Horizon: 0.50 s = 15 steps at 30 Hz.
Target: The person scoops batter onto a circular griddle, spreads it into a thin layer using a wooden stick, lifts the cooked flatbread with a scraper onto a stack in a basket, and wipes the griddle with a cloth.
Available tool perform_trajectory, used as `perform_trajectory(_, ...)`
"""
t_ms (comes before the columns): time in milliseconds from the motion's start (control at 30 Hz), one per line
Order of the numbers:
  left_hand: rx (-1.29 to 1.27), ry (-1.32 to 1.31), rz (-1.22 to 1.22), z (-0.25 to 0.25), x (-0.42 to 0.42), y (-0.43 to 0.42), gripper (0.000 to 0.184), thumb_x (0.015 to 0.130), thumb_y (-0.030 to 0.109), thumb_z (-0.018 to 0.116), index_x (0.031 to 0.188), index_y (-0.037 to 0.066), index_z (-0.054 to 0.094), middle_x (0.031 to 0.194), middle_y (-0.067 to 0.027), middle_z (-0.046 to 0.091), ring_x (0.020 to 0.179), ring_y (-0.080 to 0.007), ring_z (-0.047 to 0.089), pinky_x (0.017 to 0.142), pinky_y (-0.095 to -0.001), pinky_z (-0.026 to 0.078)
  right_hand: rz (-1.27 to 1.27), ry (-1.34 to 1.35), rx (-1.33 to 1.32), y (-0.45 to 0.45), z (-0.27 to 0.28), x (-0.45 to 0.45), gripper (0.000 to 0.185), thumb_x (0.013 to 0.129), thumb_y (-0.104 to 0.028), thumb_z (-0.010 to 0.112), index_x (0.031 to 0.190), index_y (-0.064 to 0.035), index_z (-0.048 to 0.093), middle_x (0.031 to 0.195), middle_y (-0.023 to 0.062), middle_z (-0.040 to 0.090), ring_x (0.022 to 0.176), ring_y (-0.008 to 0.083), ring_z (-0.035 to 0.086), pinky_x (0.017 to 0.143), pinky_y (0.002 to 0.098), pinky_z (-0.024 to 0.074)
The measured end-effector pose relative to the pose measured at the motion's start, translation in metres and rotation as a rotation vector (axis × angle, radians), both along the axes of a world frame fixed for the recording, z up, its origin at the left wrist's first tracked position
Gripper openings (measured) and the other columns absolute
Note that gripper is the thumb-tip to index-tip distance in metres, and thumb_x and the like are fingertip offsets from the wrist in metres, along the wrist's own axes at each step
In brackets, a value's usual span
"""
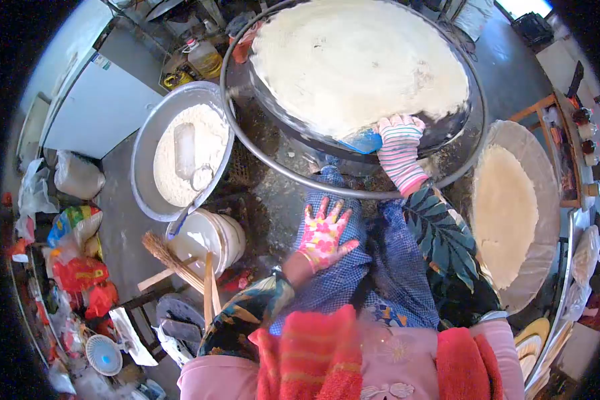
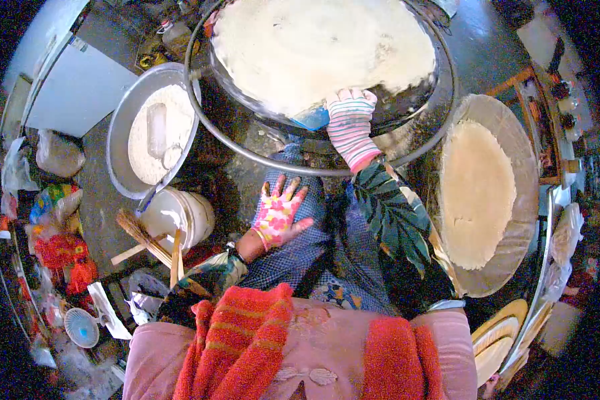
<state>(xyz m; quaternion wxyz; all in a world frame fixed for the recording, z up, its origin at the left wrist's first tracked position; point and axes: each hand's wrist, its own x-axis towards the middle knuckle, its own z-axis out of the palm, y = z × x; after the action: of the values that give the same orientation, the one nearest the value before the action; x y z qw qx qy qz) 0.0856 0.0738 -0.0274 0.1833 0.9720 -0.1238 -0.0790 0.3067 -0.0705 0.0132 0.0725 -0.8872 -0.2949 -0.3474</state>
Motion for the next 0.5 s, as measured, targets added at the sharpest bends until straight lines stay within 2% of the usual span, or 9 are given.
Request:
perform_trajectory(167, 0.009, -0.004, 0.006, 0.001, 0.001, -0.003, 0.074, 0.081, 0.059, 0.05, 0.134, 0.008, 0.041, 0.143, -0.0172, 0.033, 0.135, -0.043, 0.021, 0.103, -0.0654, 0.015, 0.03, 0.025, -0.01, -0.003, 0.001, -0.001, 0.011, 0.068, -0.023, 0.062, 0.074, -0.015, 0.059, 0.074, 0.0034, 0.059, 0.081, 0.0231, 0.056, 0.079, 0.0444, 0.0341)
perform_trajectory(200, 0.0, -0.002, -0.001, 0.005, 0.001, -0.002, 0.073, 0.081, 0.058, 0.05, 0.134, 0.008, 0.042, 0.143, -0.0176, 0.032, 0.135, -0.0423, 0.021, 0.103, -0.0658, 0.015, -0.043, 0.01, -0.074, -0.003, -0.005, 0.002, 0.008, 0.072, -0.023, 0.058, 0.072, -0.0169, 0.063, 0.08, 0.0024, 0.06, 0.083, 0.0204, 0.056, 0.081, 0.0454, 0.0357)
perform_trajectory(233, 0.005, 0.002, 0.031, 0.004, -0.002, -0.002, 0.073, 0.081, 0.058, 0.05, 0.134, 0.008, 0.042, 0.143, -0.0176, 0.032, 0.135, -0.0423, 0.021, 0.103, -0.0658, 0.015, -0.06, 0.033, -0.105, -0.004, -0.007, 0.004, 0.008, 0.073, -0.023, 0.058, 0.07, -0.0163, 0.062, 0.078, 0.0026, 0.06, 0.082, 0.0203, 0.056, 0.08, 0.0448, 0.0359)
perform_trajectory(467, 0.0, -0.091, 0.033, 0.005, -0.009, -0.007, 0.072, 0.081, 0.058, 0.05, 0.133, 0.008, 0.043, 0.141, -0.0189, 0.035, 0.132, -0.0427, 0.026, 0.103, -0.0657, 0.016, -0.17, 0.104, -0.138, 0.007, -0.005, 0.008, 0.012, 0.074, -0.029, 0.06, 0.072, -0.0174, 0.063, 0.076, 0.0023, 0.06, 0.082, 0.0214, 0.056, 0.079, 0.0446, 0.036)
perform_trajectory(500, 0.003, -0.117, 0.03, 0.003, -0.009, -0.008, 0.072, 0.081, 0.058, 0.05, 0.133, 0.008, 0.043, 0.141, -0.0189, 0.035, 0.132, -0.0427, 0.026, 0.103, -0.0657, 0.016, -0.115, 0.059, -0.109, 0.009, -0.011, 0.012, 0.011, 0.074, -0.029, 0.06, 0.074, -0.0179, 0.063, 0.077, 0.0028, 0.059, 0.085, 0.0215, 0.056, 0.081, 0.0461, 0.0353)
